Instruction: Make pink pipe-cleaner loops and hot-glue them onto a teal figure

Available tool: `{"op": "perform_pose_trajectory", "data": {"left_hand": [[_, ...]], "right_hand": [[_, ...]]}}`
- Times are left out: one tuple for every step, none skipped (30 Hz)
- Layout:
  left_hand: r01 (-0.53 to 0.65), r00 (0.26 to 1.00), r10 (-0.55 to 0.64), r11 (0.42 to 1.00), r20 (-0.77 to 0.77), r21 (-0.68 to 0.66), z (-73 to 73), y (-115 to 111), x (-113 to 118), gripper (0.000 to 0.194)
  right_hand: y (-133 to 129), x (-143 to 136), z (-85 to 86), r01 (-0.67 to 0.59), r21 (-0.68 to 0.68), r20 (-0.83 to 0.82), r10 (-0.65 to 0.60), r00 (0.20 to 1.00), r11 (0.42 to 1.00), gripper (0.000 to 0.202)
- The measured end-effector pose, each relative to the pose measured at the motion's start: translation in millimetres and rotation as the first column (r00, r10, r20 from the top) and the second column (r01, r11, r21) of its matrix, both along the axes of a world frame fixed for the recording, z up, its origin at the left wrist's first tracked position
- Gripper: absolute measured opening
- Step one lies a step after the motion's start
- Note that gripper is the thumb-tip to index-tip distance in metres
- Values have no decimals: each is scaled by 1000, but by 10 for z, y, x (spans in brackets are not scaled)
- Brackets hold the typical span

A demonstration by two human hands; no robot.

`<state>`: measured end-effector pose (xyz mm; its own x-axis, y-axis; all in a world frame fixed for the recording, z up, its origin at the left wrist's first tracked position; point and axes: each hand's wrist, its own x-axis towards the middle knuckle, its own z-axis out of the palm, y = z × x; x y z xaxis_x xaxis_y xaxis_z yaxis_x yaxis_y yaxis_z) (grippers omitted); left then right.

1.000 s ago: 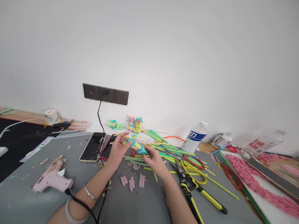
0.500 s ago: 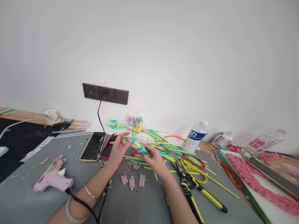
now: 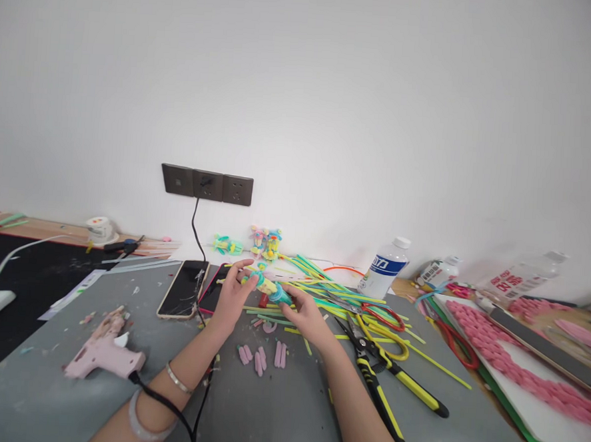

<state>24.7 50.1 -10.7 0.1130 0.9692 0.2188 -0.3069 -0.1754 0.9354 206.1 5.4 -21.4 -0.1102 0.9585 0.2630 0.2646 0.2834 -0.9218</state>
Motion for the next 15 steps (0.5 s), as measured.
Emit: {"op": "perform_pose_trajectory", "data": {"left_hand": [[4,1000,-4,1000,3,-1,-9,5,-1,47],[8,1000,-8,1000,5,-3,-16,9,-2,46],[11,1000,-11,1000,7,-5,-20,12,-2,46],[14,1000,-14,1000,8,-8,-21,15,-2,45],[15,1000,-15,1000,9,-9,-20,16,-2,45],[14,1000,-14,1000,11,-9,-17,16,-1,46],[13,1000,-12,1000,13,-8,-12,14,0,46],[10,1000,-10,1000,15,-6,-7,11,2,47],[8,1000,-8,1000,17,-3,-2,7,3,47],[4,1000,-4,1000,18,-1,2,2,5,47],[1,1000,-1,1000,19,2,7,-3,5,47],[-1,1000,1,1000,17,4,11,-8,5,47],[-4,1000,3,1000,13,7,14,-12,4,47],[-4,1000,4,1000,7,10,18,-17,2,47],[-4,1000,4,1000,0,13,21,-19,0,48]], "right_hand": [[0,-1,1,-1,-3,-1,1,1000,1000,26],[0,-1,1,-1,-7,-3,1,1000,1000,27],[1,-1,0,0,-10,-4,0,1000,1000,27],[2,-1,-2,2,-13,-6,-2,1000,1000,27],[2,-2,-3,4,-15,-8,-4,1000,1000,27],[3,-2,-4,5,-17,-10,-6,1000,1000,26],[3,-2,-4,6,-19,-12,-7,1000,1000,26],[2,-3,-3,7,-20,-15,-7,1000,1000,26],[0,-4,-2,7,-21,-19,-8,1000,1000,26],[-2,-4,1,6,-23,-23,-7,1000,1000,26],[-4,-5,4,4,-25,-28,-5,1000,1000,26],[-6,-6,8,2,-28,-33,-3,999,1000,25],[-7,-7,10,-1,-30,-38,0,999,1000,25],[-9,-8,12,-3,-33,-43,2,999,999,24],[-9,-8,12,-6,-37,-50,4,999,999,24]]}}
